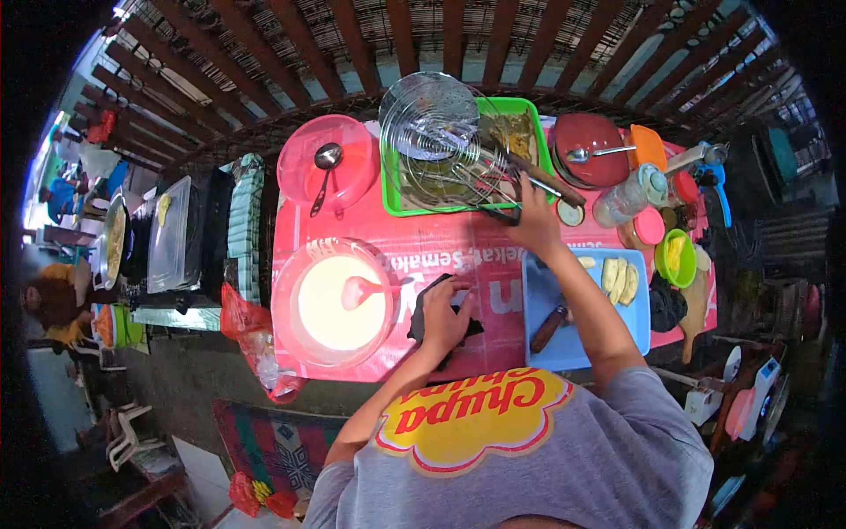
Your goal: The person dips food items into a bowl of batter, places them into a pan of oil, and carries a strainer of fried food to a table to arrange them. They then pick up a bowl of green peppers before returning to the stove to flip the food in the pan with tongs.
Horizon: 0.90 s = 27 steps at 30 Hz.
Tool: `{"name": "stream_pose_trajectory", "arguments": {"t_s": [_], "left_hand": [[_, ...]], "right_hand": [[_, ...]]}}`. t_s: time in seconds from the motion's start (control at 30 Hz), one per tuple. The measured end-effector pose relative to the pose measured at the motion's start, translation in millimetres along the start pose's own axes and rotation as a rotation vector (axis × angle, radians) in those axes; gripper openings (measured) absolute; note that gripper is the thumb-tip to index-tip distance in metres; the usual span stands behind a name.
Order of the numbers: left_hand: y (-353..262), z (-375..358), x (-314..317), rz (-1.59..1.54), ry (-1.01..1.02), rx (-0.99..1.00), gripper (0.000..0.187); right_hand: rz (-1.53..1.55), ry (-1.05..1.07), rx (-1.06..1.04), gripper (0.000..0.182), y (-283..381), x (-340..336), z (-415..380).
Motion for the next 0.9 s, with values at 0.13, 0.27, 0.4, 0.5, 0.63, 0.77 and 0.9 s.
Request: {"name": "stream_pose_trajectory", "arguments": {"t_s": [0.13, 0.27, 0.4, 0.5, 0.63, 0.77, 0.9], "left_hand": [[-6, 13, 22, -0.015, -0.117, 0.120, 0.017], [-15, 28, 54, -0.001, -0.054, 0.072, 0.015], [-5, 48, 71, -0.058, -0.001, -0.125, 0.011], [-29, 88, 61, 0.161, -0.169, 0.031, 0.018], [-31, 156, 71, 0.538, -0.141, -0.125, 0.030], [-9, 191, 95, 0.674, 0.074, -0.357, 0.042], [-7, 196, 97, 0.620, 0.063, -0.461, 0.042]], "right_hand": [[0.009, 0.251, 0.170, 0.094, -22, -3, -25], [-0.070, 0.199, 0.038, 0.093, -37, 8, -22], [0.114, 0.321, 0.129, 0.093, -33, -23, -8], [0.239, 0.171, -0.047, 0.095, -32, -55, 13], [0.295, 0.060, 0.046, 0.090, -49, -82, 30], [0.227, 0.012, 0.086, 0.091, -57, -99, 28], [0.307, 0.027, 0.101, 0.093, -67, -97, 19]]}}
Point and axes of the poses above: each hand's wrist, its own z-axis towards the middle knuckle, its own x-axis out of the palm, y = z × x, the point moved 8 cm from there along z, towards the middle knuckle, and after that the axes turned 5 degrees about -y, right-handed, at the moved point
